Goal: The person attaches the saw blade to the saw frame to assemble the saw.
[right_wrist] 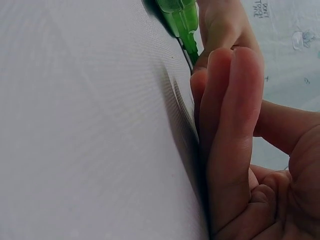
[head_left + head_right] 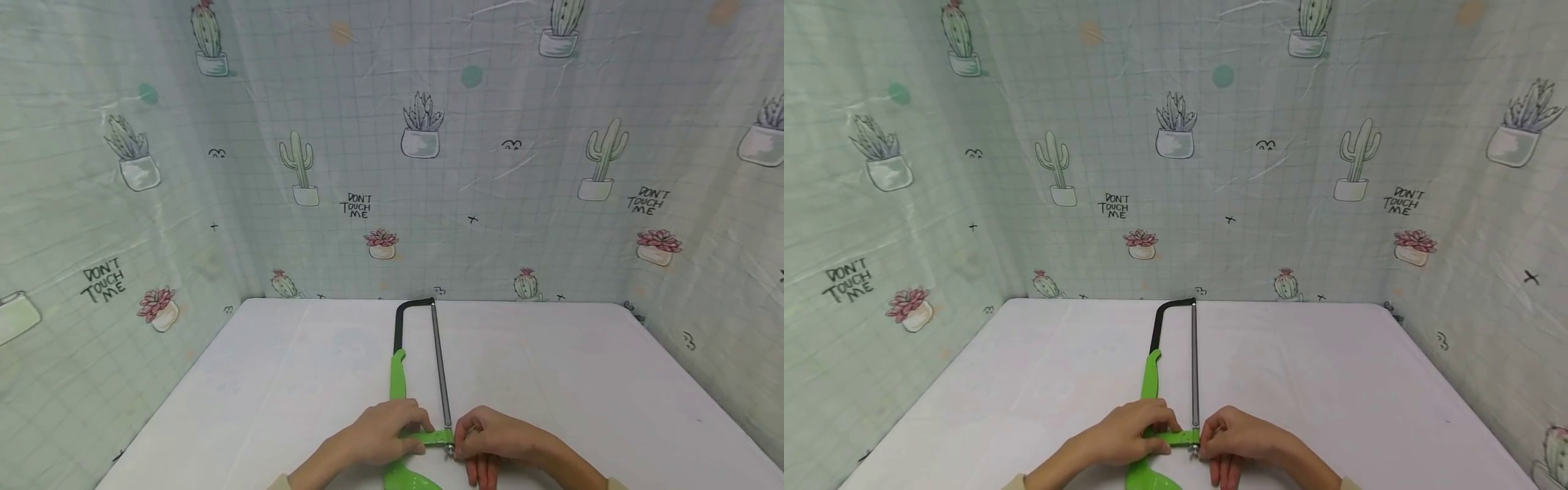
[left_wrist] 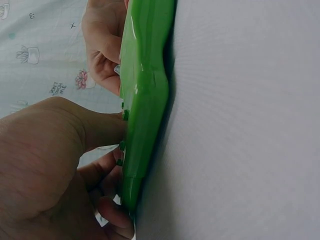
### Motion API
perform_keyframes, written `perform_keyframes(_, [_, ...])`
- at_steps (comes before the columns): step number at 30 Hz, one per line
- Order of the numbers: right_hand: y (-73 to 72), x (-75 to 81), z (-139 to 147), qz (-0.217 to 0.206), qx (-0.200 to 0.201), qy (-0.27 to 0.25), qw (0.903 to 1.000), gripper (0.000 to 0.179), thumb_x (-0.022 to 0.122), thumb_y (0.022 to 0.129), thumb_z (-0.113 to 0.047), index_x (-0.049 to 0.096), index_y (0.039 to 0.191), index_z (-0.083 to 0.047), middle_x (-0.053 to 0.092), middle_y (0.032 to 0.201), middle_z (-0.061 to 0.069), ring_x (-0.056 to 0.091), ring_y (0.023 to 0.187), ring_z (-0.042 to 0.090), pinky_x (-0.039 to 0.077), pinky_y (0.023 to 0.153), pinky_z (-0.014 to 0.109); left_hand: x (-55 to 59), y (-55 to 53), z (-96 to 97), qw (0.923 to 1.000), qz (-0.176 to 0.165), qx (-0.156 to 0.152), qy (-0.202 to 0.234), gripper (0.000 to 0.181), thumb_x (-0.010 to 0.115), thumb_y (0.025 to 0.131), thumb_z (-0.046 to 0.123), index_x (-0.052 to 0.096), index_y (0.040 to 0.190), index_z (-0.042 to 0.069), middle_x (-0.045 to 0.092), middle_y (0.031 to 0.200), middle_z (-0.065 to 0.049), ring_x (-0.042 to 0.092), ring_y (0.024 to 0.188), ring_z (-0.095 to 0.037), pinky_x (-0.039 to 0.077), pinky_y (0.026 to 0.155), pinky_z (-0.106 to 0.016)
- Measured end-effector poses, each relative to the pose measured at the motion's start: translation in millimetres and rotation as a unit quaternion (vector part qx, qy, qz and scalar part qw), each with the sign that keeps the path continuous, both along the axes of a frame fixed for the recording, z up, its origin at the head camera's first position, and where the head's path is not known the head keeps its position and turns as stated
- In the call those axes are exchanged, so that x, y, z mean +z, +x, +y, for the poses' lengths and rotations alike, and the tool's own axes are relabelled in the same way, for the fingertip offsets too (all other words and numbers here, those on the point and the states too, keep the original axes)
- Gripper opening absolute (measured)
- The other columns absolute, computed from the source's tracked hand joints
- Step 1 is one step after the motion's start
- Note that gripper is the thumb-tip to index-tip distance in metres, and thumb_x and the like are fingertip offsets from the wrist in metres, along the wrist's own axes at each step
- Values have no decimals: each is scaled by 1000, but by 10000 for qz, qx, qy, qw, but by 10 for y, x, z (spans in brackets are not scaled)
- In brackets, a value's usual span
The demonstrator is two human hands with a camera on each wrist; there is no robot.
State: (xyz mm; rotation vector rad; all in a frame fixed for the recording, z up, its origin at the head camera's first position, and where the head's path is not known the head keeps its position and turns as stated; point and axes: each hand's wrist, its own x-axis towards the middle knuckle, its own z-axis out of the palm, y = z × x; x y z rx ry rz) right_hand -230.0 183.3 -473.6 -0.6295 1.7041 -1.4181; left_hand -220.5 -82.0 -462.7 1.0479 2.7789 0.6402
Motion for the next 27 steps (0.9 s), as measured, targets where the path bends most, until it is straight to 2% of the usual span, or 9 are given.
perform_keyframes(27, [-19, 15, 3, -55, -79, 3, 10000, 5, 62, 95, -8, 65, 95, -5, 72, 68, 1, 65, 51, 2, 53, 50, 19, 35, 2, -1, 10000, 52, 2, 62, 20, 76, 91, 36, 73, 110, 30, 62, 98, 19, 56, 91, 5, 48, 78, -21])
